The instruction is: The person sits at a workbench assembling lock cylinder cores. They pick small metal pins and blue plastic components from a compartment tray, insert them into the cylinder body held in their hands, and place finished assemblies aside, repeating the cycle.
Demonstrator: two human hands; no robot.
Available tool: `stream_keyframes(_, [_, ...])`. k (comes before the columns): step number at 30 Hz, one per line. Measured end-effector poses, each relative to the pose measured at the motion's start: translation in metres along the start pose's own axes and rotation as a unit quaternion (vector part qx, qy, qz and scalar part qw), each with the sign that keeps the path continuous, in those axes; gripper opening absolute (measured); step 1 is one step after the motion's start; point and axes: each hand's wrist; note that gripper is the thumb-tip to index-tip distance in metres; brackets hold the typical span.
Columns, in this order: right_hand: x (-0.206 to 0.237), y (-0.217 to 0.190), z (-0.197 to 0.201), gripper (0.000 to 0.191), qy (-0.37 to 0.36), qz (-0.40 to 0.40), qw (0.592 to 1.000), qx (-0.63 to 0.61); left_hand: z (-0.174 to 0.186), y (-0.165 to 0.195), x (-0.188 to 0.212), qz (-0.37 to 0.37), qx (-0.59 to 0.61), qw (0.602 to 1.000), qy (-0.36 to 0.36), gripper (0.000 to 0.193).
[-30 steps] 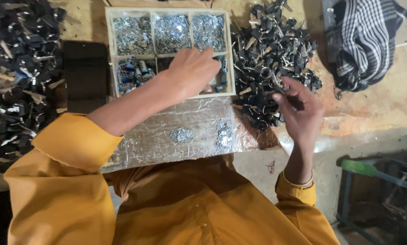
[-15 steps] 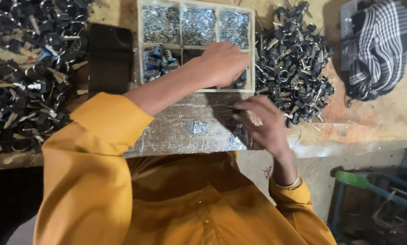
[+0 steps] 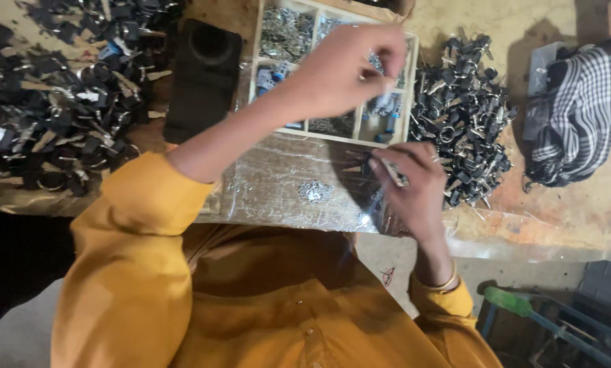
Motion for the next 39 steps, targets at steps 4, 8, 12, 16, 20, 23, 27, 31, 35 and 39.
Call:
stream_keyframes(4, [-0.030, -0.003, 0.004, 0.019, -0.017, 0.024, 1.000, -0.011, 0.046, 0.026, 0.036, 0.140, 0.114, 0.983, 0.034, 0.016])
stream_keyframes(8, [-0.070, -0.006, -0.017, 0.017, -0.050, 0.074, 0.996, -0.028, 0.063, 0.049, 0.067, 0.264, 0.175, 0.945, 0.079, 0.011])
stream_keyframes(12, [-0.090, -0.011, -0.046, 0.017, -0.064, 0.097, 0.993, -0.027, 0.056, 0.058, 0.086, 0.258, 0.079, 0.957, 0.108, 0.017])
stream_keyframes(16, [-0.090, -0.007, -0.052, 0.013, -0.054, 0.074, 0.996, 0.024, 0.042, 0.054, 0.090, 0.275, 0.105, 0.945, 0.142, 0.016])
stream_keyframes(20, [-0.087, 0.003, -0.040, 0.012, -0.051, 0.031, 0.998, -0.030, 0.029, 0.049, 0.089, 0.277, 0.119, 0.942, 0.149, 0.016])
stream_keyframes(23, [-0.086, 0.008, -0.038, 0.013, -0.038, 0.012, 0.998, -0.056, 0.024, 0.045, 0.090, 0.273, 0.126, 0.942, 0.146, 0.019])
stream_keyframes(27, [-0.084, 0.012, -0.042, 0.013, -0.013, 0.013, 0.997, -0.077, 0.018, 0.041, 0.092, 0.276, 0.118, 0.941, 0.156, 0.024])
stream_keyframes(31, [-0.081, 0.015, -0.046, 0.010, 0.003, 0.003, 0.984, -0.178, 0.015, 0.041, 0.095, 0.272, 0.104, 0.942, 0.169, 0.025])
stream_keyframes(35, [-0.074, 0.013, -0.053, 0.011, -0.015, -0.029, 0.919, -0.393, 0.012, 0.043, 0.096, 0.269, 0.054, 0.947, 0.164, 0.022])
stream_keyframes(39, [-0.069, 0.009, -0.058, 0.015, -0.038, -0.027, 0.896, -0.441, 0.010, 0.043, 0.096, 0.245, -0.007, 0.955, 0.170, 0.023])
Point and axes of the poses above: each hand's wrist, its own x-axis away from the middle knuckle, its own z-axis out of the back of the hand, y = z × x, and after that the axes turned 1 degree about -y, right-handed
